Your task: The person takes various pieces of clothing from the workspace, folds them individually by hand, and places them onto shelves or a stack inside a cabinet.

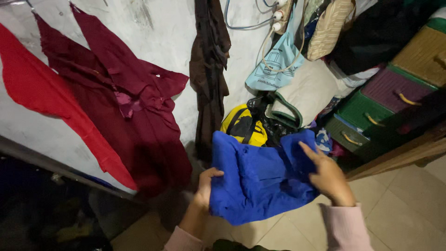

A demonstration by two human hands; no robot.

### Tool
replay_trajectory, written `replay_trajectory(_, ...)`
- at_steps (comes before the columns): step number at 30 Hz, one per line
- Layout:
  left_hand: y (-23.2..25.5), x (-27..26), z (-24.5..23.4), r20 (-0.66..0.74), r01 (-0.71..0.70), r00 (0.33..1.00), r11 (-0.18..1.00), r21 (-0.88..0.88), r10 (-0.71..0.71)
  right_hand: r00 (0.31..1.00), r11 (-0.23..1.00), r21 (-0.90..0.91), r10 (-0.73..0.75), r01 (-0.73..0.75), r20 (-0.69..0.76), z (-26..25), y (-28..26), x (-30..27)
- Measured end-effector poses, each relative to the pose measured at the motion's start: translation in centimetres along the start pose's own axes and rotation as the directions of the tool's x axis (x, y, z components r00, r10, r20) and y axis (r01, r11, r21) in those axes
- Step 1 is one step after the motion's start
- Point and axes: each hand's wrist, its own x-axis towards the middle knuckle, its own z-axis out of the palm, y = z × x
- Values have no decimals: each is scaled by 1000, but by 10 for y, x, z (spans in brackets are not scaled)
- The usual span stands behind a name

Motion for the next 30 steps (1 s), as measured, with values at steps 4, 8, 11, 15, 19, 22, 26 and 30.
replay_trajectory(4, -17, 13, 1, 27, -137, 990, 989, 48, 136, 984, 942, -312, 156, -122, 88, 18, -64, 0)
replay_trajectory(8, -33, 1, 24, 162, -24, 986, 998, -55, 33, 984, 935, -351, 116, -62, 135, 40, -120, -11)
replay_trajectory(11, -50, 9, 18, 262, -69, 961, 994, -87, 89, 994, 949, -313, 61, -30, 91, 52, -136, -9)
replay_trajectory(15, -63, 17, 17, 425, -161, 889, 985, -65, 173, 998, 981, -195, 17, -6, 58, 58, -145, -9)
replay_trajectory(19, -67, -2, 51, 344, -211, 912, 975, -76, 224, 978, 985, -44, -170, 166, -123, 58, -154, -21)
replay_trajectory(22, -67, -12, 61, 391, -219, 893, 974, -56, 223, 991, 984, 134, -113, 122, -73, 64, -160, -24)
replay_trajectory(26, -63, -14, 62, 407, -278, 861, 952, -126, 305, 916, 873, 331, -262, 359, -305, 74, -147, -24)
replay_trajectory(30, -56, -22, 68, 426, -290, 833, 934, -208, 353, 930, 924, 255, -200, 283, -308, 79, -105, 0)
